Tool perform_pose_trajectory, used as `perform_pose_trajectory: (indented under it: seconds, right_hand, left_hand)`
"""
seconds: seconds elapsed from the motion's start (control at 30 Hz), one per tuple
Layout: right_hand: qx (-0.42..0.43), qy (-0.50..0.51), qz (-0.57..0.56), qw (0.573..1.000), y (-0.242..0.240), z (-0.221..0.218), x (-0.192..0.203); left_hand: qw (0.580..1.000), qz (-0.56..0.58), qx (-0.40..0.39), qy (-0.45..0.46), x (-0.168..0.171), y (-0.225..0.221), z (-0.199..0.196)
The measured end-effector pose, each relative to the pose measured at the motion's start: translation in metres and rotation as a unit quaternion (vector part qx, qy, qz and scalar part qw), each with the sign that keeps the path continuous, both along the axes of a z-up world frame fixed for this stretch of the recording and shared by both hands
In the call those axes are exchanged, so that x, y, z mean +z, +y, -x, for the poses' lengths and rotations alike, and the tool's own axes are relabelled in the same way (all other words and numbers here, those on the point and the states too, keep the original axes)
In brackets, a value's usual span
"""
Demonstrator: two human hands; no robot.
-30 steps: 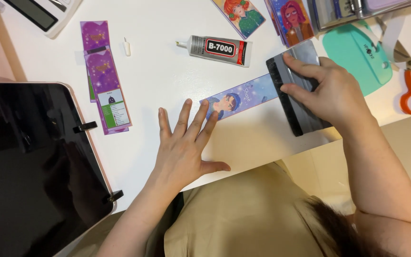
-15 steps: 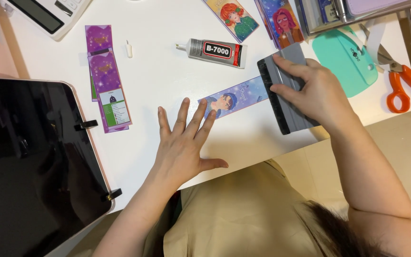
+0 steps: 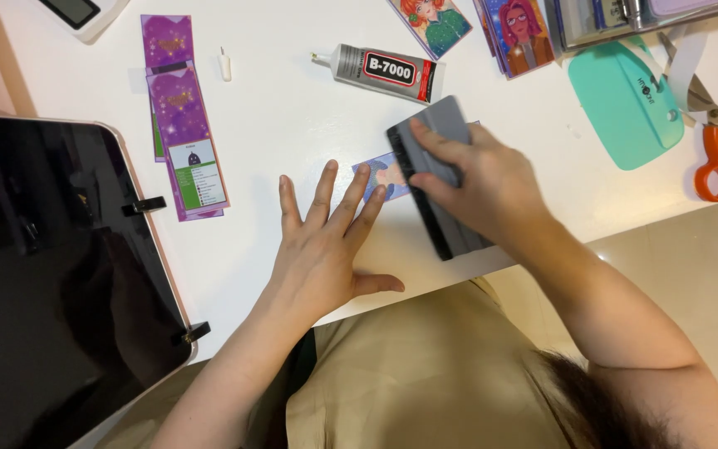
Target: Applying glue to paper strips and carefully aligning and pressing bookmarks onto them to assemble them.
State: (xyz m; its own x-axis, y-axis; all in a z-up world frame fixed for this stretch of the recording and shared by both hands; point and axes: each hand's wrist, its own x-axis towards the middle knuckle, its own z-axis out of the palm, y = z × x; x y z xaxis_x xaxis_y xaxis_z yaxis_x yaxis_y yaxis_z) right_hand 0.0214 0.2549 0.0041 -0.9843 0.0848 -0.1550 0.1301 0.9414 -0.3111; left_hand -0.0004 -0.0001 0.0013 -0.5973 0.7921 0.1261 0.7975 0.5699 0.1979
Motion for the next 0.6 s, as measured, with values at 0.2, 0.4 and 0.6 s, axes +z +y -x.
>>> perform_pose_trajectory:
  seconds: [0.2, 0.4, 0.6]
  right_hand:
    - [0.04, 0.047, 0.012, 0.998, -0.028, 0.0, -0.002]
    - [0.119, 0.115, 0.069, 0.984, -0.017, 0.005, -0.013]
    - [0.055, 0.036, 0.138, 0.988, -0.024, 0.003, 0.003]
  left_hand:
    - [1.0, 0.005, 0.008, 0.001, -0.001, -0.001, -0.003]
    - [0.995, -0.058, 0.028, -0.072, 0.001, -0.019, 0.005]
    - [0.993, -0.109, 0.028, -0.028, 0.007, -0.021, 0.008]
